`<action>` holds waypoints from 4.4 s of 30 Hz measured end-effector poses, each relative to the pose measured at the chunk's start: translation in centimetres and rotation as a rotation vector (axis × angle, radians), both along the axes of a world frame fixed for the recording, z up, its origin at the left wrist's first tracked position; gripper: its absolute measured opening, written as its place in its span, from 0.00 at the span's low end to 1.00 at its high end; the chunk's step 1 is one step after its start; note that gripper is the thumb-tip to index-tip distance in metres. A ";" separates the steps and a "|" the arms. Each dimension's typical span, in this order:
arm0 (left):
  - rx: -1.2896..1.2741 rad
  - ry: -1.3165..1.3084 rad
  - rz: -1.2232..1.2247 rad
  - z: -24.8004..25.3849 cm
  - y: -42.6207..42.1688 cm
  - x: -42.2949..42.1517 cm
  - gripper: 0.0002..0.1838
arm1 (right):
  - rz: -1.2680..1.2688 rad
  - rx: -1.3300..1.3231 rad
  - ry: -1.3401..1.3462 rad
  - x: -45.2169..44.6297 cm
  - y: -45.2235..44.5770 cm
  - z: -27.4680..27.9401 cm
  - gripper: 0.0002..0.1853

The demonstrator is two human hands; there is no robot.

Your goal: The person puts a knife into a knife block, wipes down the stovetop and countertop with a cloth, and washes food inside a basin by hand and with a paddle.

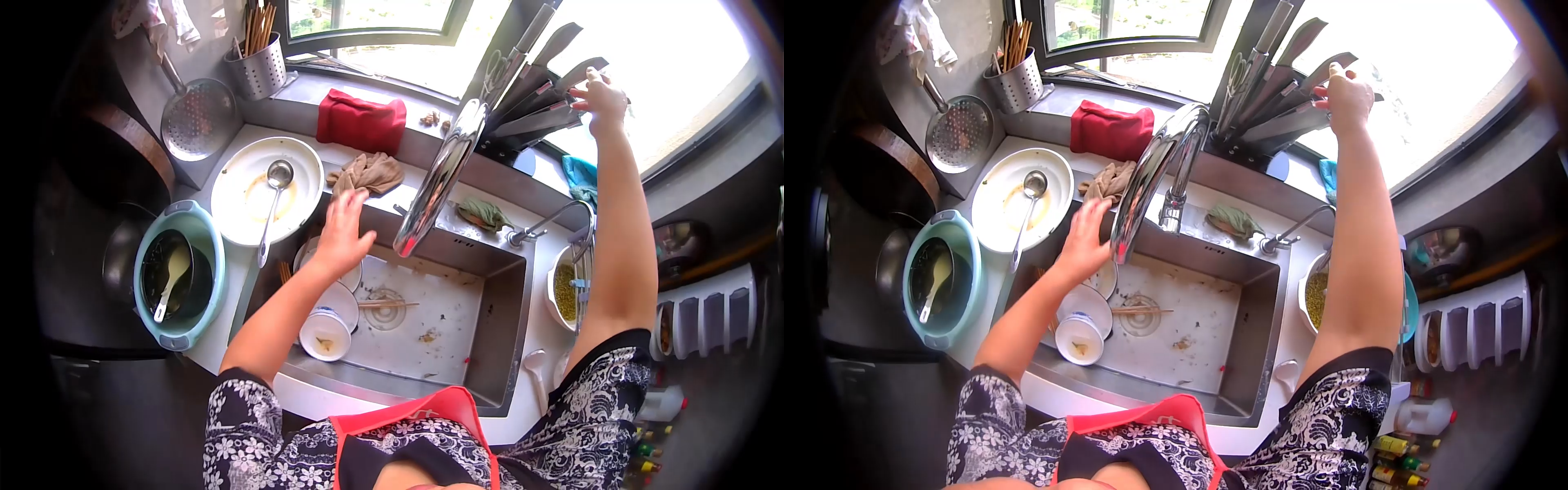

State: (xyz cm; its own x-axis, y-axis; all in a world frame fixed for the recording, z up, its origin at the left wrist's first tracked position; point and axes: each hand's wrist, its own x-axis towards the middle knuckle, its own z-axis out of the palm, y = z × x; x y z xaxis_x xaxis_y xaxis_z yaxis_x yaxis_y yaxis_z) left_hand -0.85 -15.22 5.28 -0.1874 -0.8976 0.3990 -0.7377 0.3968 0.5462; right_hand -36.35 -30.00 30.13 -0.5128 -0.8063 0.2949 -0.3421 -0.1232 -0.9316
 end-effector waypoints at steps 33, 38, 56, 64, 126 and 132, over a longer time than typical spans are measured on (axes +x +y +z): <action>1.060 1.159 -0.776 -3.4 12.5 -1.8 0.29 | 0.786 0.179 -1.404 23.9 38.3 -27.8 0.14; 0.903 0.842 -0.818 -0.2 15.7 -4.7 0.10 | 0.551 0.222 -1.125 22.0 43.4 -23.0 0.03; 1.170 0.306 -1.291 0.3 52.8 -25.7 0.28 | -0.131 -0.461 -0.979 9.1 96.4 -27.8 0.18; 1.106 -0.121 -1.093 -6.6 54.9 -30.1 0.23 | -1.106 -0.836 -0.933 18.8 125.7 -35.6 0.21; 0.931 -0.763 -1.990 -7.4 108.8 -22.6 0.09 | -1.927 0.958 0.144 20.0 160.7 -35.3 0.30; 0.964 -0.611 -2.169 -8.2 117.3 -23.2 0.09 | -1.661 0.621 0.284 18.9 153.8 -35.5 0.33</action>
State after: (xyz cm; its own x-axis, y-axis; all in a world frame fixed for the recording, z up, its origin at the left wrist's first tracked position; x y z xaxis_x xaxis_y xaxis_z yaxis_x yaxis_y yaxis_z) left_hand -24.05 102.09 -2.91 -0.5665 0.7870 -0.2445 0.0980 0.3589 0.9282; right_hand -17.46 123.83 -5.38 -0.8110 0.4312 0.3953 0.1277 0.7900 -0.5997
